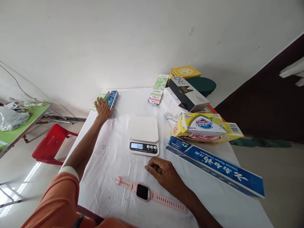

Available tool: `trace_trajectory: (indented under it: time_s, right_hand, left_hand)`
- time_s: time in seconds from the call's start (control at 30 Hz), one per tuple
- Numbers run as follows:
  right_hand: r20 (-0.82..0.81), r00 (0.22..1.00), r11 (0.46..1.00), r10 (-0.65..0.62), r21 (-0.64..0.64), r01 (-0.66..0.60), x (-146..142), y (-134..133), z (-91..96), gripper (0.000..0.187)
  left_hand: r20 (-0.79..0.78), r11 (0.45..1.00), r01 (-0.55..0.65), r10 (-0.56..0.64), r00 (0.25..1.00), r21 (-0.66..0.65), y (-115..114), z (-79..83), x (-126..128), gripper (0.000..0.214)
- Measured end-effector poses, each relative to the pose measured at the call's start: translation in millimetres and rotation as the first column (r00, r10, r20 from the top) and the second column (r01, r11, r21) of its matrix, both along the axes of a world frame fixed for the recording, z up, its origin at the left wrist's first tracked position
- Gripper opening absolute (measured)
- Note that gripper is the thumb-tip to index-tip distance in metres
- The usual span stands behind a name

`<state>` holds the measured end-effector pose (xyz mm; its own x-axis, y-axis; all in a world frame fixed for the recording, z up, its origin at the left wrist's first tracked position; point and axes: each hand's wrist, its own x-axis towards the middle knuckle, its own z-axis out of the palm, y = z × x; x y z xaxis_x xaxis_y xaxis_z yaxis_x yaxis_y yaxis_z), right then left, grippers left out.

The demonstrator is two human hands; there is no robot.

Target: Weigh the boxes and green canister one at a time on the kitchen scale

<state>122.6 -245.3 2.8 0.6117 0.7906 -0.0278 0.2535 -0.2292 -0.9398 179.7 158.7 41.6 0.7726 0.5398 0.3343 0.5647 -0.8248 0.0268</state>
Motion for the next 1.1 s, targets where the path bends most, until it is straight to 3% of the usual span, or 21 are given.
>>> trace_trajectory:
  time_s: [0.13,0.3,0.4,0.5,0.73,0.83,0.93,1.1]
  right_hand:
    - [0.007,1.000,1.000,-0.004,0.007,0.004,-0.3,-0.2,-1.6,0.026]
    - [0.025,1.000,1.000,0.001,0.008,-0.001,-0.6,-0.2,-0.9,0.027]
    - [0.034,0.999,1.000,0.005,0.011,-0.006,0.1,0.1,0.4,0.028]
    - [0.049,0.999,1.000,0.005,0.019,-0.006,0.5,0.4,0.9,0.029]
    - [0.050,0.999,0.999,-0.003,0.038,0.001,-0.5,1.8,-1.0,0.028]
    - [0.038,0.999,0.999,-0.008,0.050,0.006,-1.5,1.9,-0.1,0.026]
    - [0.025,1.000,0.999,-0.012,0.052,0.011,-2.3,1.5,1.8,0.023]
    - [0.016,1.000,0.999,-0.021,0.049,0.020,-2.7,1.3,2.4,0.022]
  left_hand:
    - [-0.025,1.000,0.016,-0.016,1.000,-0.002,-10.0,7.1,-6.3,0.055]
    - [-0.111,0.999,0.054,-0.054,0.992,-0.004,-47.2,17.2,-31.0,0.048]
    - [-0.171,0.985,-0.029,0.000,0.985,-0.169,-66.4,19.4,-44.4,0.050]
    - [-0.186,0.935,-0.121,0.060,0.981,-0.335,-73.6,18.7,-50.7,0.053]
    - [-0.085,0.887,-0.111,0.082,0.993,-0.449,-67.7,26.5,-60.6,0.049]
    - [0.033,0.890,-0.011,0.029,0.999,-0.455,-72.2,39.2,-74.3,0.052]
    - [0.152,0.878,0.196,-0.143,0.978,-0.437,-83.1,54.5,-89.5,0.052]
    - [0.142,0.747,0.503,-0.494,0.858,-0.435,-108.2,65.1,-96.3,0.051]
